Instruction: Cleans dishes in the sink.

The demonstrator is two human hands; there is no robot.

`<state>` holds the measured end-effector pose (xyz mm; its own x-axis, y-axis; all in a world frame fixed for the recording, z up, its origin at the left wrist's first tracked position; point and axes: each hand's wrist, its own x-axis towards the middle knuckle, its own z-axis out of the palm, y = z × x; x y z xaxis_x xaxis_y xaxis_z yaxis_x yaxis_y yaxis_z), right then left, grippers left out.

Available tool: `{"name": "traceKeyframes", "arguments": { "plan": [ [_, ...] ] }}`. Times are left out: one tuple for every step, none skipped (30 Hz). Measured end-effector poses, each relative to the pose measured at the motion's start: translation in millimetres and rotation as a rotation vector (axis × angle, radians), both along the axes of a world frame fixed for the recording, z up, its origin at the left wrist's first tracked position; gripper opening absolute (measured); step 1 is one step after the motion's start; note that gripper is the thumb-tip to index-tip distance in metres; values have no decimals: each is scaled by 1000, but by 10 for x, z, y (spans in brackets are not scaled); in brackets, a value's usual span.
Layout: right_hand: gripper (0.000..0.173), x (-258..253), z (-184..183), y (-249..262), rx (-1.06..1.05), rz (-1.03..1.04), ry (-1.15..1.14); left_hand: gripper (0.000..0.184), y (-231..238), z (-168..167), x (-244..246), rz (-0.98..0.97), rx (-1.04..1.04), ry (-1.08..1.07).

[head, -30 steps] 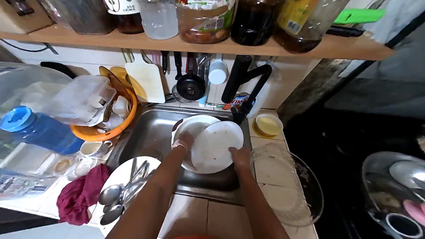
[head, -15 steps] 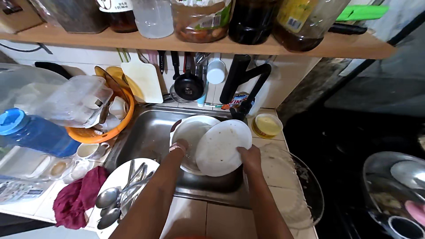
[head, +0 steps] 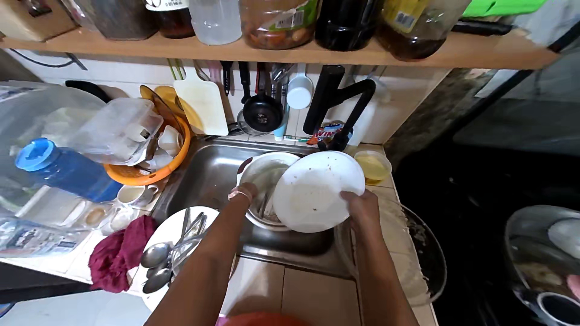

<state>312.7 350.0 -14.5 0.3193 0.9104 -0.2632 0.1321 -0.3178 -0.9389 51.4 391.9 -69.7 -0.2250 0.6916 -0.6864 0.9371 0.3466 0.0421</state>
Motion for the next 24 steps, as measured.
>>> {"name": "traceKeyframes", "arguments": {
  "plan": [
    [24, 6, 2, 1, 8, -5, 19, 35, -6, 33, -12, 26, 2, -13],
    [24, 10, 6, -1, 15, -14, 37, 34, -10, 54, -31, 37, 9, -28],
    [24, 15, 10, 0, 20, -21, 54, 34, -17, 71, -53, 49, 21, -49],
    [24, 18, 15, 1, 26, -31, 70, 33, -31, 96, -74, 69, 36, -70],
    [24, 20, 16, 3, 34, -41, 81, 33, -51, 131, -93, 99, 49, -88],
    [24, 23, 12, 5, 48, -46, 92, 33, -70, 171, -113, 126, 58, -108],
    [23, 23, 10, 4, 65, -51, 99, 32, -80, 200, -139, 153, 63, -128],
    [24, 20, 9, 4, 80, -59, 101, 31, -80, 214, -180, 174, 68, -150],
    [24, 19, 15, 1, 85, -60, 98, 30, -74, 207, -237, 198, 80, -175],
    [25, 20, 20, -3, 87, -56, 94, 30, -66, 199, -294, 218, 97, -196],
    [26, 18, 25, -6, 90, -56, 87, 29, -56, 193, -349, 223, 118, -209],
    [26, 15, 30, -12, 95, -54, 78, 28, -42, 209, -394, 218, 130, -216],
    [26, 9, 40, -19, 97, -51, 70, 28, -25, 254, -425, 204, 132, -212],
    [26, 3, 45, -29, 100, -48, 67, 28, -6, 332, -444, 179, 124, -195],
    [26, -3, 41, -39, 101, -48, 66, 28, 10, 399, -465, 164, 126, -186],
    [26, -9, 39, -49, 98, -50, 61, 27, 19, 454, -484, 147, 148, -178],
    [27, -17, 40, -64, 90, -48, 56, 27, 21, 518, -495, 134, 178, -180],
    [28, -25, 35, -82, 84, -44, 45, 29, 10, 593, -491, 116, 218, -179],
    [29, -33, 29, -104, 80, -38, 27, 31, 2, 665, -479, 90, 260, -173],
    [29, -44, 30, -127, 71, -30, 12, 33, 7, 737, -457, 54, 294, -155],
    [28, -56, 26, -145, 63, -25, -2, 34, 14, 804, -420, 17, 335, -136],
    [28, -65, 10, -156, 59, -23, -11, 34, 15, 869, -372, -20, 379, -116],
    [27, -76, -10, -163, 54, -25, -16, 35, 16, 938, -315, -52, 409, -94],
    [27, -88, -34, -166, 47, -28, -18, 37, 12, 1013, -248, -75, 432, -68]
  ]
}}
